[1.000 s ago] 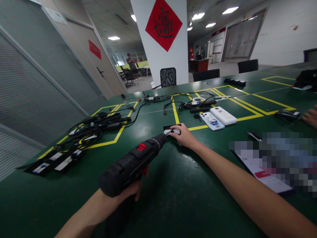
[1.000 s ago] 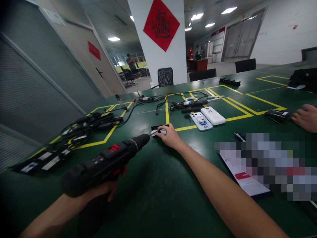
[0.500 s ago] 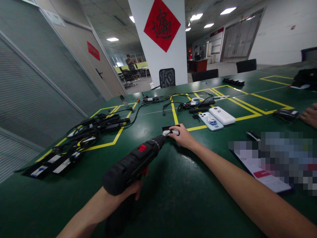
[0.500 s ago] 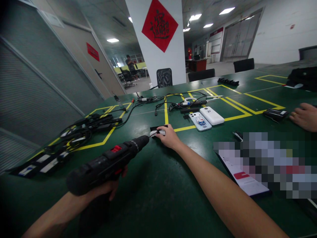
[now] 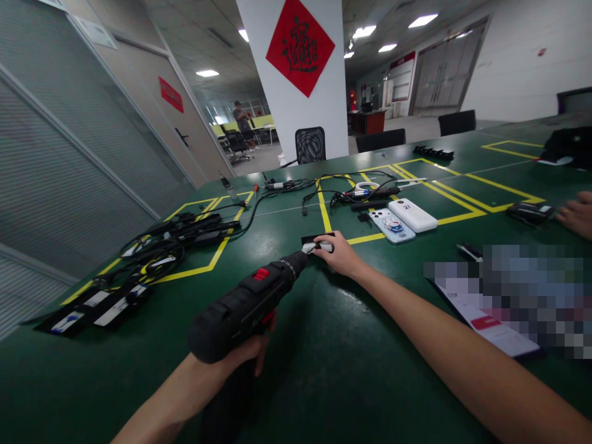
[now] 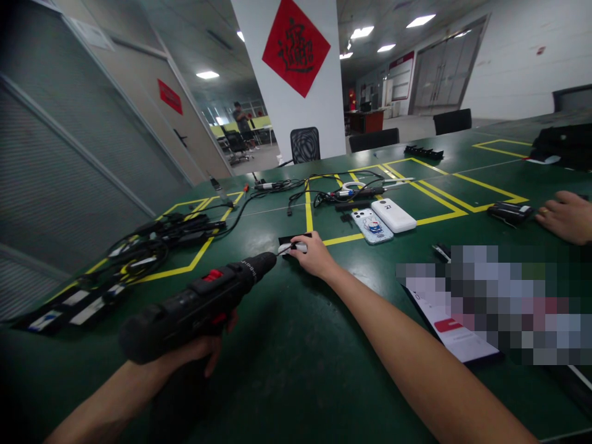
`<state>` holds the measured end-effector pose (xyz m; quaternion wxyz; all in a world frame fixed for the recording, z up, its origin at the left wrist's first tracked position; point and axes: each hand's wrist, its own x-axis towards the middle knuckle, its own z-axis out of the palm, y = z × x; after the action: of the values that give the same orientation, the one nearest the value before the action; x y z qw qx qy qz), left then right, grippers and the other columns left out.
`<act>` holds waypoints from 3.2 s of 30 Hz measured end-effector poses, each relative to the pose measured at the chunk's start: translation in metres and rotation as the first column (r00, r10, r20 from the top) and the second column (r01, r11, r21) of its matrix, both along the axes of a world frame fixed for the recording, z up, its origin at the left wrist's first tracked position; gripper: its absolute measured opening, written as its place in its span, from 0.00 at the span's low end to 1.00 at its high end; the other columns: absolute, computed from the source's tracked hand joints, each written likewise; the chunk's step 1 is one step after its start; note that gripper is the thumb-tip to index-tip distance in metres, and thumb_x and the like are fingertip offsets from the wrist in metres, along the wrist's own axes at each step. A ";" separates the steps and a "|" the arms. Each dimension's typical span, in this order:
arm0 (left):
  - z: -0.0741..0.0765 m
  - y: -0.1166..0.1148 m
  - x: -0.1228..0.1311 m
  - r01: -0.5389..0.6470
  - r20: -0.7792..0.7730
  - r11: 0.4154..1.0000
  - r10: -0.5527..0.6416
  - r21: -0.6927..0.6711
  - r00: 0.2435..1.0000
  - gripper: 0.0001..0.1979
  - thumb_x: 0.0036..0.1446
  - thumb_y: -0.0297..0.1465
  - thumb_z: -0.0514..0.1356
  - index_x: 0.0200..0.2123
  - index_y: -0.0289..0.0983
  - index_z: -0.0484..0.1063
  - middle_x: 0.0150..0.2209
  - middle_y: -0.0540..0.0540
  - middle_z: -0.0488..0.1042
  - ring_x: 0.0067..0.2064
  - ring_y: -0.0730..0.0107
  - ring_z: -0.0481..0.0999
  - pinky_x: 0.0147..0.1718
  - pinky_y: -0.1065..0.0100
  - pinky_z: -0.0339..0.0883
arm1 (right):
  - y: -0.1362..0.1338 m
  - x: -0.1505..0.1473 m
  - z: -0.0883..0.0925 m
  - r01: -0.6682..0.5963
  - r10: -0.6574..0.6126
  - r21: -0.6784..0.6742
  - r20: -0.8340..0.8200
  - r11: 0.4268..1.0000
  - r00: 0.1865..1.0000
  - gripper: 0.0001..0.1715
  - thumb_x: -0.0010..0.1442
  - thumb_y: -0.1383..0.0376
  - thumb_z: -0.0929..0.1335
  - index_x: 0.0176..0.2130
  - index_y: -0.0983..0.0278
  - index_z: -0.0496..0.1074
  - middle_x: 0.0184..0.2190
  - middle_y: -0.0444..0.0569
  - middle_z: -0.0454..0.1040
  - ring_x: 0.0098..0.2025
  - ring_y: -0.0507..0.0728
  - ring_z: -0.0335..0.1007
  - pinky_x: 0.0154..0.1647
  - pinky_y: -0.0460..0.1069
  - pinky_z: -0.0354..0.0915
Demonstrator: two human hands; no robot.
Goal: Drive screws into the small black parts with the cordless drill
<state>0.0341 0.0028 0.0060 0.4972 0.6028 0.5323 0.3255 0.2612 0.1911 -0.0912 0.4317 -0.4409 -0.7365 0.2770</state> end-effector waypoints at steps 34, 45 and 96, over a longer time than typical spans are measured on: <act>-0.006 0.001 0.004 -0.003 0.044 0.990 0.009 -0.141 0.999 0.14 0.55 0.36 0.60 0.44 0.39 0.66 0.36 0.48 0.74 0.24 0.70 0.71 0.26 0.67 0.65 | 0.003 0.001 -0.002 -0.028 0.028 0.011 -0.009 1.000 1.000 0.18 0.54 0.64 0.71 0.47 0.60 0.74 0.46 0.49 0.62 0.49 0.56 0.65 0.55 0.52 0.60; -0.002 0.000 0.002 0.019 0.001 0.988 -0.019 -0.153 1.000 0.15 0.57 0.36 0.59 0.46 0.38 0.66 0.36 0.48 0.73 0.28 0.69 0.70 0.31 0.65 0.65 | 0.005 0.002 0.002 -0.052 0.053 -0.005 0.004 0.999 0.999 0.18 0.54 0.64 0.71 0.47 0.60 0.74 0.46 0.49 0.63 0.48 0.55 0.65 0.56 0.51 0.60; 0.004 0.002 0.013 0.017 0.016 0.987 -0.014 -0.159 1.000 0.11 0.52 0.36 0.60 0.37 0.37 0.66 0.25 0.53 0.70 0.24 0.68 0.71 0.28 0.65 0.63 | 0.007 0.003 -0.001 -0.060 0.060 -0.009 -0.015 0.998 0.998 0.18 0.53 0.64 0.71 0.46 0.60 0.74 0.45 0.48 0.63 0.48 0.55 0.66 0.56 0.53 0.60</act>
<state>0.0471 0.0050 0.0104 0.5503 0.5629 0.5481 0.2826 0.2644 0.1978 -0.0921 0.4265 -0.4188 -0.7449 0.2964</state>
